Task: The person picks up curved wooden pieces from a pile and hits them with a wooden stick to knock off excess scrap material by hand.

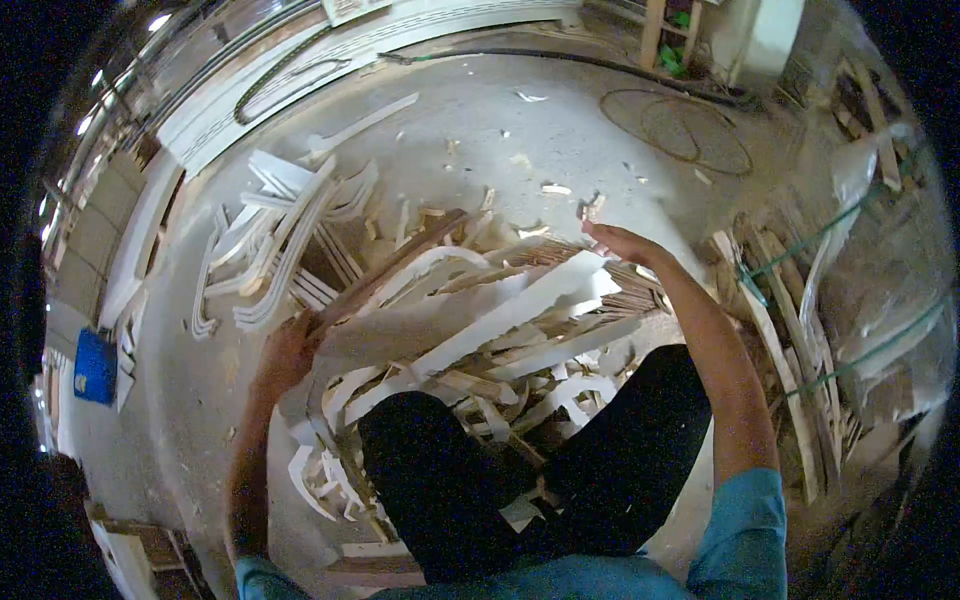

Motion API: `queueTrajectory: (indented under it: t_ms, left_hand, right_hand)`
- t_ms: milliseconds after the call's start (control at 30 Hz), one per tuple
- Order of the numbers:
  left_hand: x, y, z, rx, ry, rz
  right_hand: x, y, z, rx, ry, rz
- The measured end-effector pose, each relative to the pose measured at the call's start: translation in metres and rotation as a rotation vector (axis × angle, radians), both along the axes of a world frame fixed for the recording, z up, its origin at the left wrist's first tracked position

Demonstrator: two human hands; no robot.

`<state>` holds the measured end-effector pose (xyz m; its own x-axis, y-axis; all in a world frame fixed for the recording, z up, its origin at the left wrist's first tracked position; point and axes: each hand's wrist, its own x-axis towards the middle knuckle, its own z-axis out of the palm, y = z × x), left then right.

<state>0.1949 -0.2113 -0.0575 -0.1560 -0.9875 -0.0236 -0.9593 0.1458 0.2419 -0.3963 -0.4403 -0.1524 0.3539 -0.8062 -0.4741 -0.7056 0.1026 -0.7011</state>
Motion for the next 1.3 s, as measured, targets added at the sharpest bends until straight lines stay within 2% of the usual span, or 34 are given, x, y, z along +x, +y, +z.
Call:
queueTrajectory:
  t_ms: [67,133,200,300,367,400,467,500,600,667,733,867,933,1000,1067,1133,1200,1233,1300]
  left_hand:
    - [-0.011,0.007,-0.010,-0.106,-0.108,0.117]
    - [-0.007,0.005,-0.033,-0.181,-0.019,0.080]
    - [-0.007,0.002,-0.052,-0.304,0.115,0.093]
    - [-0.011,-0.004,-0.067,-0.297,0.166,0.163]
    - [-0.011,-0.006,-0.083,-0.342,0.239,0.186]
    - [-0.006,-0.009,-0.094,-0.338,0.244,0.178]
    - [-0.001,-0.016,-0.110,-0.210,0.427,0.278]
    - [-0.002,-0.018,-0.111,-0.206,0.431,0.268]
    - [-0.009,-0.019,-0.109,-0.093,0.523,0.360]
    - [-0.012,-0.015,-0.110,-0.242,0.482,0.292]
    - [-0.007,-0.018,-0.117,-0.223,0.471,0.314]
    - [-0.004,-0.017,-0.127,-0.265,0.447,0.297]
    - [-0.009,-0.016,-0.121,-0.299,0.466,0.282]
    - [-0.012,-0.014,-0.116,-0.238,0.501,0.331]
    - [0.001,-0.015,-0.135,-0.238,0.491,0.351]
    - [-0.005,-0.018,-0.130,-0.239,0.485,0.369]
    - [-0.012,-0.015,-0.118,-0.180,0.520,0.411]
    - [-0.016,-0.016,-0.114,-0.206,0.416,0.419]
    - [-0.017,-0.015,-0.120,-0.276,0.401,0.394]
  right_hand:
    - [0.008,0.017,0.014,0.085,-0.039,-0.077]
    - [0.011,0.018,0.018,0.152,-0.077,-0.144]
    - [0.007,0.014,0.011,0.371,-0.150,-0.132]
    - [0.018,0.035,0.060,0.385,-0.222,0.019]
    - [0.010,0.038,0.063,0.425,-0.409,0.146]
    - [0.007,0.039,0.064,0.426,-0.407,0.136]
    - [0.004,0.041,0.067,0.377,-0.473,0.194]
    - [0.013,0.054,0.089,0.247,-0.402,0.217]
    - [0.018,0.059,0.107,0.138,-0.393,0.265]
    - [0.022,0.061,0.111,0.039,-0.393,0.325]
    - [0.024,0.063,0.113,-0.055,-0.396,0.389]
    - [0.020,0.070,0.129,-0.030,-0.489,0.365]
    - [0.029,0.079,0.143,0.047,-0.304,0.360]
    - [0.026,0.076,0.138,0.013,-0.303,0.347]
    - [0.023,0.075,0.132,-0.026,-0.299,0.332]
    - [0.024,0.076,0.130,-0.244,-0.129,0.338]
    - [0.025,0.082,0.133,-0.244,-0.145,0.308]
    - [0.027,0.087,0.136,-0.244,-0.165,0.281]
    - [0.029,0.093,0.139,-0.240,-0.185,0.255]
